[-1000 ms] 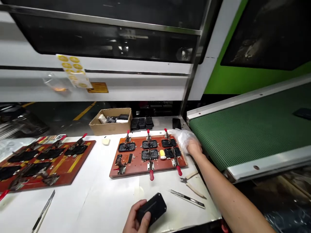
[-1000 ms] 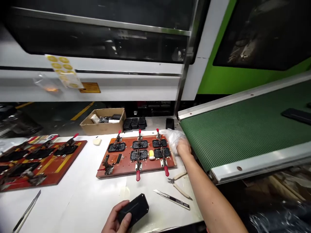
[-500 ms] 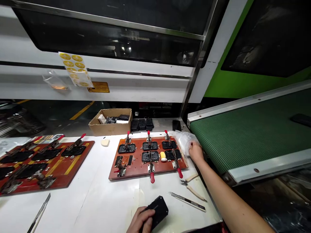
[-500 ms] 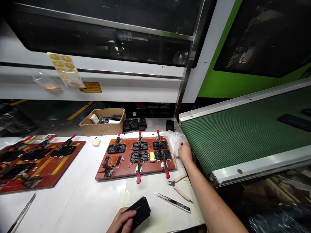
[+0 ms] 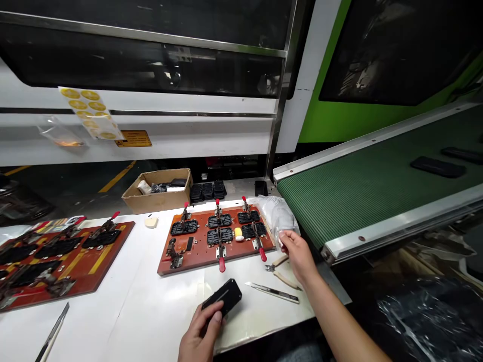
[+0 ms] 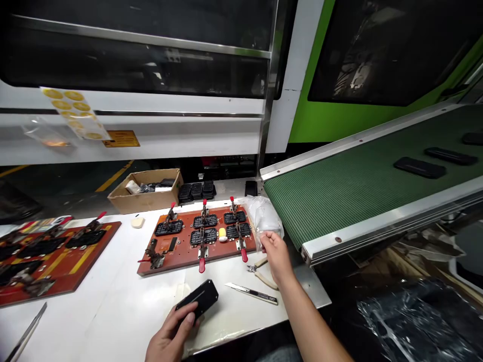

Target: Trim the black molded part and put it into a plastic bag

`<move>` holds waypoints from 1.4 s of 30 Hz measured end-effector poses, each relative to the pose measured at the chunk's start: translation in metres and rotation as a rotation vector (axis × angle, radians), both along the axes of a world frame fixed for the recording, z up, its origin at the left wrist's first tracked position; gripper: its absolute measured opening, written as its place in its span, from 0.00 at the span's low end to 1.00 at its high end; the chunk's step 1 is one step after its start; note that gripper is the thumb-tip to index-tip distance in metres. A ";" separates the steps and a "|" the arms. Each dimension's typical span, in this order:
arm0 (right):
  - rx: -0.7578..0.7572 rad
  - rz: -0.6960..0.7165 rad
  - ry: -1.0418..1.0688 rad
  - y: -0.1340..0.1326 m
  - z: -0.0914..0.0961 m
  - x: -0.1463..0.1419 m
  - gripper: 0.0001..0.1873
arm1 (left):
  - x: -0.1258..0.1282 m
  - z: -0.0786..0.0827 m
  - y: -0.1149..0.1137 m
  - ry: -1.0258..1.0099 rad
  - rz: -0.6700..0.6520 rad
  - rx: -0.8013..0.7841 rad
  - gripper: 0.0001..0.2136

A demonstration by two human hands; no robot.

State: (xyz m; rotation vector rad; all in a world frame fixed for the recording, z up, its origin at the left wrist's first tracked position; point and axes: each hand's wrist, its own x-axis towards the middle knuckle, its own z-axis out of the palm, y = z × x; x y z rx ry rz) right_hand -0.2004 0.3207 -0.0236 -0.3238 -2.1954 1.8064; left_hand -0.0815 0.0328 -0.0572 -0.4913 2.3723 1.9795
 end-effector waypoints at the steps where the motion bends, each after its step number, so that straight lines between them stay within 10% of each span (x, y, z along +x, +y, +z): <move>1: -0.036 0.036 -0.005 -0.012 0.003 0.015 0.28 | 0.000 0.008 0.004 -0.001 -0.024 -0.010 0.26; 6: -0.117 0.299 -0.094 -0.075 0.011 0.081 0.21 | -0.003 0.050 0.033 0.097 -0.202 -0.008 0.19; 10: -0.074 0.488 -0.163 -0.089 0.015 0.101 0.17 | -0.001 0.054 0.033 0.134 -0.253 -0.026 0.12; 15: 0.201 0.379 -0.044 -0.079 0.016 0.100 0.13 | 0.009 0.042 0.016 0.092 -0.093 -0.179 0.14; 24: 0.135 0.303 -0.011 -0.084 0.003 0.104 0.12 | 0.015 0.040 0.018 0.085 -0.064 -0.188 0.16; 32: 0.420 0.257 0.274 -0.086 0.007 0.096 0.08 | 0.057 0.036 0.010 -0.097 0.182 0.472 0.41; 37: 0.214 0.470 0.194 -0.103 0.010 0.108 0.09 | 0.056 0.047 0.012 -0.131 0.177 0.652 0.19; 42: 0.204 0.602 0.286 -0.098 0.012 0.112 0.12 | 0.050 0.049 0.011 -0.084 0.249 0.773 0.18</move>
